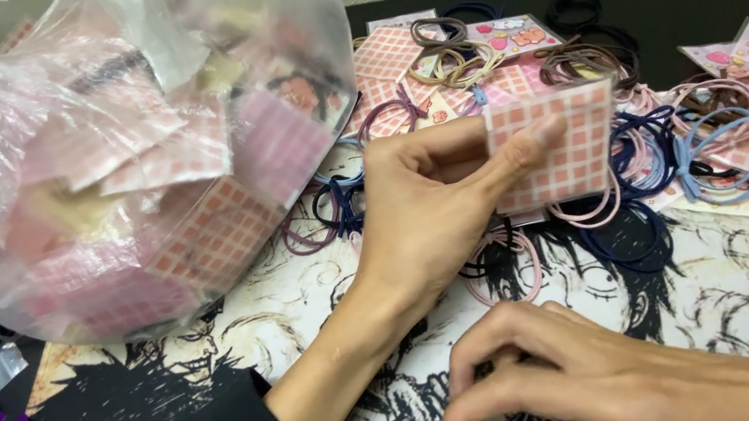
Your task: The person places small hair ties and decorative paper cards into plastic sleeves, one at a time, and then organizes the filled sleeves on a table.
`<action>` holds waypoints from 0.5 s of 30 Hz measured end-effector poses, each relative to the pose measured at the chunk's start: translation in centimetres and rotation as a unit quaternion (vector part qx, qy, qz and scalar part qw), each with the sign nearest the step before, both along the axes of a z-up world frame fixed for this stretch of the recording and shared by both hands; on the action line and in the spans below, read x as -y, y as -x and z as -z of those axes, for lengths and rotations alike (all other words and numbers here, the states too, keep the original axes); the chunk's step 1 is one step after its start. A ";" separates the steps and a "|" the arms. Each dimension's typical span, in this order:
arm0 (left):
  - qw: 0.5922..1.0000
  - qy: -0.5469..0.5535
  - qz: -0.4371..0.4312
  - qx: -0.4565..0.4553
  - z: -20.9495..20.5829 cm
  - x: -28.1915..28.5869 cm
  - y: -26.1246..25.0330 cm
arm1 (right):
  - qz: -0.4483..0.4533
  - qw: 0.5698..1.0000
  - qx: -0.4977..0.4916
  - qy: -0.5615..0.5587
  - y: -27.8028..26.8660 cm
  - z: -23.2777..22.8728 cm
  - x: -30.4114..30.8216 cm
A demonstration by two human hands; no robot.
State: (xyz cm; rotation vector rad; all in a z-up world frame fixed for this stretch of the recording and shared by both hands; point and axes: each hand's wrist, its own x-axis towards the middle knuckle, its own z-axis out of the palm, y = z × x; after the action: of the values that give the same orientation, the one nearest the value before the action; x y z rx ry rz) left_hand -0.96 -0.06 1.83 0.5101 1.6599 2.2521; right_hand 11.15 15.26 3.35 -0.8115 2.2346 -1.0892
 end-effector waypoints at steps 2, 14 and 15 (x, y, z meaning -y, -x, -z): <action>1.000 0.006 0.024 -0.017 0.6 -0.1 0.3 | 0.053 0.996 0.047 0.060 0.3 0.1 -0.1; 0.999 0.013 0.046 0.020 0.5 0.0 0.6 | 0.416 0.828 -0.361 0.105 3.8 1.3 -6.0; 0.999 0.012 0.047 0.018 0.7 0.0 0.3 | 0.417 0.827 -0.363 0.104 3.6 1.6 -5.9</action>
State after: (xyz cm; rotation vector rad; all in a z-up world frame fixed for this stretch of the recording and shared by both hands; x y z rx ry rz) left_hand -1.28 -0.03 1.13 0.5269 1.6082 2.1600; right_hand 7.59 21.12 1.77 -0.2979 3.3294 -1.6207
